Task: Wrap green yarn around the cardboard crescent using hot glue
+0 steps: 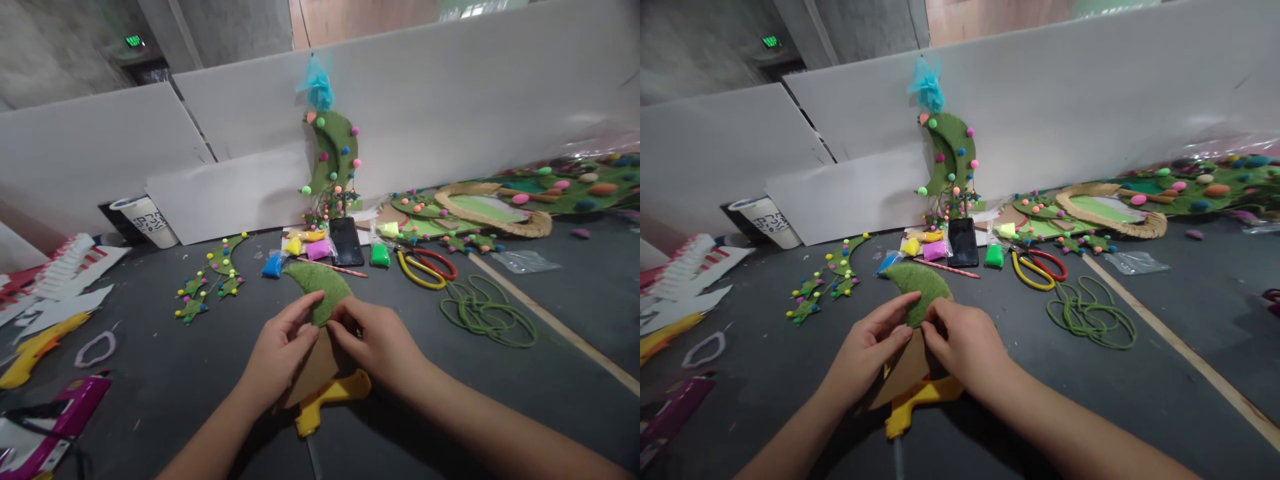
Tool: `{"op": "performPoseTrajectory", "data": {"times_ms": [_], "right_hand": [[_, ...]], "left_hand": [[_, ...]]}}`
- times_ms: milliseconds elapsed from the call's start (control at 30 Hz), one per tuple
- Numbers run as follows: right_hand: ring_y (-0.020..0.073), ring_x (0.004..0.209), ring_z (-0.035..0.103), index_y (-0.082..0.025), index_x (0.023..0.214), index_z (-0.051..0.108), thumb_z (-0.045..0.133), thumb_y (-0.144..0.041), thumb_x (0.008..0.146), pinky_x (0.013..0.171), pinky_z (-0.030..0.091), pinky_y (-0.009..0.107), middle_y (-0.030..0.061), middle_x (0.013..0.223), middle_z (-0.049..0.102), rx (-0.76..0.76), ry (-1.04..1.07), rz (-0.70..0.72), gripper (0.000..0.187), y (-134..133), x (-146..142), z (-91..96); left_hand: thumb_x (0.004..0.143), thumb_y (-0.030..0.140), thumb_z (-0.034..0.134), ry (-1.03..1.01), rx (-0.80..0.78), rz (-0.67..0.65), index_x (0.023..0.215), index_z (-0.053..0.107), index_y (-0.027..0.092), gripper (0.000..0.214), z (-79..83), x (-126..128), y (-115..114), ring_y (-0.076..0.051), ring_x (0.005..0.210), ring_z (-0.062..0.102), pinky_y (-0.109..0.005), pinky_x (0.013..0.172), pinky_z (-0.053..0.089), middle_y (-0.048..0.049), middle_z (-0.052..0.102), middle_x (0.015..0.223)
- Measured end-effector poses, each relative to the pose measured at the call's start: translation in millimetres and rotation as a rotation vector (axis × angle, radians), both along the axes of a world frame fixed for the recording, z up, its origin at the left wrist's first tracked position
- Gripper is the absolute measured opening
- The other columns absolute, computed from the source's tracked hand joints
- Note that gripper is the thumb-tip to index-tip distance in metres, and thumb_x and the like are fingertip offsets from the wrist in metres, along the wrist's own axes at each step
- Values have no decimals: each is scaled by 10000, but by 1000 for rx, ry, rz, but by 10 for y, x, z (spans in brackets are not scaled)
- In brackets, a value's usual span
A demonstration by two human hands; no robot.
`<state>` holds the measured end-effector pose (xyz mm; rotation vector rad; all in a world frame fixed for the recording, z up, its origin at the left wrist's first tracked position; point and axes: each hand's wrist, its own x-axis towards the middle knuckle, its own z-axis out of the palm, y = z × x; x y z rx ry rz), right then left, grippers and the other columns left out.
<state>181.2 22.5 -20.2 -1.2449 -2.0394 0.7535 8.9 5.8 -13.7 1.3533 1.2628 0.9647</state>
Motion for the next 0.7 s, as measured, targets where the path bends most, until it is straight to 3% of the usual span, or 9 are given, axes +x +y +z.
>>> {"op": "performPoseTrajectory", "data": {"times_ms": [233, 400, 467, 567, 633, 700], "right_hand": [[113, 569, 511, -201, 792, 576, 537, -202, 817, 540, 353, 211, -40, 636, 575, -94, 170, 36, 46, 152, 95, 24], [128, 555, 496, -194, 778, 577, 545, -221, 797, 527, 353, 236, -30, 618, 555, -122, 69, -30, 46, 374, 238, -61], [160, 613, 525, -188, 775, 589, 520, -192, 810, 572, 383, 269, 2, 663, 584, -35, -68, -51, 78, 396, 266, -64], [249, 924, 541, -166, 905, 617, 524, -140, 805, 778, 427, 374, 111, 980, 620, 274, -174, -75, 139, 295, 236, -1], [263, 1026, 500, -165, 1005, 603, 539, -136, 808, 866, 410, 405, 128, 1088, 580, 369, -170, 15, 210, 157, 178, 61], [216, 904, 530, -177, 979, 601, 537, -171, 829, 784, 440, 334, 79, 952, 595, 296, -202, 260, 163, 3, 112, 104]], "left_hand": [[781, 238, 594, 78, 23, 87, 1288, 550, 237, 510, 54, -155, 83, -231, 1055, 636, -309, 824, 523, -65, 670, 1204], [767, 235, 590, 234, 145, 221, 1274, 572, 206, 508, 38, -306, 175, -245, 1046, 642, -311, 810, 522, -76, 683, 1175], [770, 231, 582, 280, 174, 248, 1279, 570, 208, 510, 26, -336, 200, -251, 1063, 634, -322, 820, 518, -71, 703, 1124], [782, 229, 569, 321, 218, 274, 1276, 575, 208, 495, 12, -359, 219, -249, 1099, 615, -334, 853, 504, -63, 720, 1062], [786, 230, 566, 314, 231, 289, 1279, 571, 205, 493, 2, -369, 225, -242, 1071, 628, -331, 841, 509, -62, 726, 1026], [781, 230, 571, 294, 243, 303, 1279, 570, 203, 499, -11, -379, 230, -233, 1011, 650, -321, 806, 522, -61, 728, 1007]]}}
